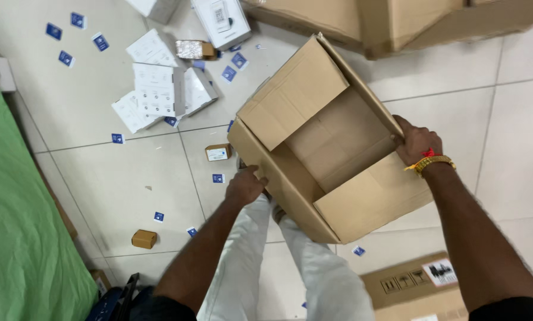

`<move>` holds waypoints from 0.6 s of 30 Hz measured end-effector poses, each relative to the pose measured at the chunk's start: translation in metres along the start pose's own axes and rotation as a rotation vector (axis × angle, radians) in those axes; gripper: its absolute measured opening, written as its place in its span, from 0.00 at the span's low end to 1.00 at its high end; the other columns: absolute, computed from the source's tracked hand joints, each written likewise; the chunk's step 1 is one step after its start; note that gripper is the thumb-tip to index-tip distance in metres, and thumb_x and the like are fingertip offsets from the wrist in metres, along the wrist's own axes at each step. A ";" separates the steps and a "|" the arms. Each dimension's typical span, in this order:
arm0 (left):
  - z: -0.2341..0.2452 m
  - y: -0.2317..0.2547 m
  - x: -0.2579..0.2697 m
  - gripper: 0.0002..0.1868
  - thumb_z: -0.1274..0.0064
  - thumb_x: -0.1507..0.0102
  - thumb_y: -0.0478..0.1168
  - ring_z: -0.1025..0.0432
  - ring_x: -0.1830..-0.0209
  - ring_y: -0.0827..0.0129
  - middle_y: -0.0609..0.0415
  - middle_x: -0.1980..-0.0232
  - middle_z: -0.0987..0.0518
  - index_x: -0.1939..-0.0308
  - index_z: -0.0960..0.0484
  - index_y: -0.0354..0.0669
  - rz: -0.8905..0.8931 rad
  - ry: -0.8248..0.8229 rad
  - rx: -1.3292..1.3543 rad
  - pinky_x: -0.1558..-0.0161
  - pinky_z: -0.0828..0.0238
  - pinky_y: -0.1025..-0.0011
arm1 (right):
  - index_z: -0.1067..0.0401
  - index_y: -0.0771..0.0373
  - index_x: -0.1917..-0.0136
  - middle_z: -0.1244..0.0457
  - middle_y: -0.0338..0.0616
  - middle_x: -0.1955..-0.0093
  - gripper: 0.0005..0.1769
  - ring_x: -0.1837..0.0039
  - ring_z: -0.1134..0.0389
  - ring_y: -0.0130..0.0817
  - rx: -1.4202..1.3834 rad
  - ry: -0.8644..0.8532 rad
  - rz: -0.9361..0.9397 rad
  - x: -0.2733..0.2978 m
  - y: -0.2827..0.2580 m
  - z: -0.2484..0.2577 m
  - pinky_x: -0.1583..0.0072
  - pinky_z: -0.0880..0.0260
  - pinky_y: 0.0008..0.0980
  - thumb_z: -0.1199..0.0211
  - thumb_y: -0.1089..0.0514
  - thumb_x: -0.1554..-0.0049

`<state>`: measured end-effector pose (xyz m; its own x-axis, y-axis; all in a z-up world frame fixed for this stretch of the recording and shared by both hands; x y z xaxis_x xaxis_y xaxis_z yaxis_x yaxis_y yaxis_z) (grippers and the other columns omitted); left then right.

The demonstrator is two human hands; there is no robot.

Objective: The person packs several white boxes into a larger cardboard box, then gathers small blue cards and a smaller brown box from the floor to add them to the shipment.

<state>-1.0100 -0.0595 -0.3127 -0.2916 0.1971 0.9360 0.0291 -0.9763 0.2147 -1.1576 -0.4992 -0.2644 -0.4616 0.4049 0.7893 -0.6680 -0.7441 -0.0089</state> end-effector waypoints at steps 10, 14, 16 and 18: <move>0.261 -0.131 -0.131 0.76 0.32 0.52 0.75 0.57 0.21 0.28 0.21 0.22 0.54 0.19 0.61 0.41 0.054 0.882 -0.175 0.30 0.49 0.36 | 0.41 0.44 0.23 0.34 0.59 0.38 0.39 0.39 0.33 0.61 -0.021 0.261 0.413 -0.187 -0.127 -0.004 0.39 0.34 0.52 0.38 0.48 0.47; 0.269 -0.151 -0.188 0.79 0.31 0.49 0.76 0.55 0.24 0.26 0.18 0.23 0.54 0.17 0.68 0.43 0.016 0.811 -0.201 0.32 0.50 0.32 | 0.43 0.47 0.19 0.34 0.58 0.34 0.35 0.34 0.32 0.56 -0.141 0.119 0.285 -0.206 -0.108 -0.051 0.32 0.34 0.50 0.44 0.43 0.38; 0.283 -0.142 -0.199 0.76 0.31 0.47 0.72 0.50 0.25 0.29 0.21 0.24 0.50 0.16 0.68 0.44 0.053 0.824 -0.134 0.32 0.47 0.32 | 0.38 0.47 0.21 0.32 0.56 0.34 0.34 0.32 0.31 0.55 -0.107 0.232 0.385 -0.217 -0.121 -0.033 0.30 0.33 0.49 0.44 0.42 0.39; 0.280 -0.133 -0.190 0.73 0.30 0.47 0.66 0.48 0.27 0.30 0.24 0.25 0.48 0.16 0.68 0.46 0.123 0.790 -0.124 0.33 0.44 0.33 | 0.41 0.48 0.19 0.34 0.55 0.31 0.39 0.31 0.33 0.55 0.022 0.228 0.270 -0.230 -0.130 -0.023 0.27 0.36 0.50 0.42 0.39 0.41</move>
<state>-0.6909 0.0579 -0.4412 -0.8839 0.0115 0.4676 0.0120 -0.9988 0.0474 -0.9776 -0.4832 -0.4587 -0.7399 0.2987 0.6028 -0.4928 -0.8506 -0.1834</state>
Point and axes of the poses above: each hand's wrist, its own x-axis away from the middle knuckle, its own z-axis out of the back of the hand, y = z × x, the point moved 6 cm from there along -x, towards the middle knuckle
